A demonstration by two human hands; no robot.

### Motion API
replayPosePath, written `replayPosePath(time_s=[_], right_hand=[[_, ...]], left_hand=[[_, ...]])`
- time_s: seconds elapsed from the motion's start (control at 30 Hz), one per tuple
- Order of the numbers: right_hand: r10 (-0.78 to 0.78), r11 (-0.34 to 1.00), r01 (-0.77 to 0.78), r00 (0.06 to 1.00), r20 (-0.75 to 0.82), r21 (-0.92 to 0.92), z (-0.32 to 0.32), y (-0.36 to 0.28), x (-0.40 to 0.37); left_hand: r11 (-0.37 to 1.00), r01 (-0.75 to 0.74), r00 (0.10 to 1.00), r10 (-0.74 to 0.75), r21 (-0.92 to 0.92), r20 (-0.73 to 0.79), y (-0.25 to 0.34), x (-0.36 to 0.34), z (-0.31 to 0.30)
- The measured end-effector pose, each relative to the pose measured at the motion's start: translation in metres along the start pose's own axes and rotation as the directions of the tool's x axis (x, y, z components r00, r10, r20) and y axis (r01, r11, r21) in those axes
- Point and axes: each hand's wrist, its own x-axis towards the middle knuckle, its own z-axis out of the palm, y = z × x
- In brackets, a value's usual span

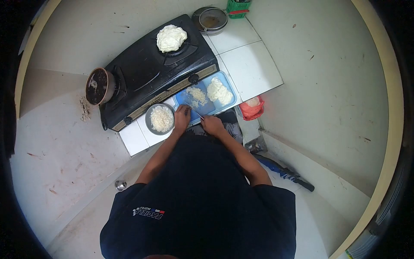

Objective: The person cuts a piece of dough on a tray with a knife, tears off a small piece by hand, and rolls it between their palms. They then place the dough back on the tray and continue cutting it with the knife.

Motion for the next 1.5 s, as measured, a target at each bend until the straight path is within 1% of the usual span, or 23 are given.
replayPosePath(time_s=[0.07,0.17,0.27,0.37,0.5,0.6,0.7,0.77,0.9,0.97,1.07,1.2,1.27,1.37,1.5], right_hand=[[0.048,0.998,-0.047,0.997,0.054,-0.029,-0.004,0.005,-0.01],[0.07,0.997,-0.069,0.995,0.072,-0.022,-0.014,0.006,-0.017],[0.098,0.995,-0.095,0.991,0.089,-0.03,-0.009,0.004,-0.013],[0.101,0.995,-0.101,0.99,0.1,-0.003,-0.008,0.002,-0.01],[0.087,0.996,-0.085,0.993,0.076,-0.026,-0.004,0.001,-0.006],[0.052,0.999,-0.052,0.998,0.035,-0.006,0.0,-0.002,0.005],[0.062,0.998,-0.061,0.996,0.062,-0.018,-0.005,-0.005,0.006],[0.122,0.992,-0.122,0.992,0.028,-0.02,-0.011,-0.002,-0.001],[0.07,0.997,-0.07,0.997,-0.015,-0.011,-0.007,0.005,-0.008],[0.088,0.996,-0.088,0.991,0.105,-0.008,-0.013,0.001,-0.008],[0.082,0.996,-0.087,0.99,0.115,0.032,-0.01,0.001,-0.007],[0.085,0.996,-0.089,0.991,0.107,0.03,-0.008,-0.001,-0.005],[0.046,0.998,-0.048,0.997,0.058,0.031,-0.002,-0.004,0.003],[0.039,0.999,-0.041,0.997,0.066,0.024,0.0,-0.009,0.016],[0.031,0.999,-0.032,0.996,0.082,0.002,-0.005,-0.003,0.008]], left_hand=[[1.0,0.012,1.0,-0.012,-0.021,-0.01,-0.001,0.0,0.002],[1.0,0.022,1.0,-0.022,-0.012,-0.006,0.007,0.0,-0.002],[1.0,0.003,0.999,-0.003,0.001,-0.033,0.001,0.0,0.001],[1.0,0.026,0.999,-0.027,-0.017,-0.021,0.005,0.0,-0.002],[0.998,0.044,0.999,-0.045,-0.039,-0.016,0.01,0.0,-0.003],[0.998,0.054,0.998,-0.054,-0.021,-0.023,0.008,0.0,-0.002],[0.999,0.032,0.999,-0.032,0.024,-0.024,0.005,0.0,-0.001],[0.999,0.034,0.999,-0.035,-0.025,-0.021,0.007,0.0,-0.002],[0.999,0.022,1.0,-0.022,-0.028,-0.021,0.005,-0.001,-0.002],[0.999,0.038,0.999,-0.038,-0.034,-0.01,0.007,0.0,-0.004],[0.999,0.042,0.999,-0.042,-0.015,-0.006,0.008,0.001,-0.004],[0.999,0.033,0.999,-0.033,-0.005,-0.013,0.005,0.001,-0.002],[1.0,-0.002,1.0,0.002,0.005,-0.019,0.008,0.002,-0.005],[0.999,0.033,0.999,-0.033,-0.013,-0.017,0.011,0.002,-0.006],[1.0,0.019,0.999,-0.019,0.007,-0.03,0.008,0.001,-0.004]])
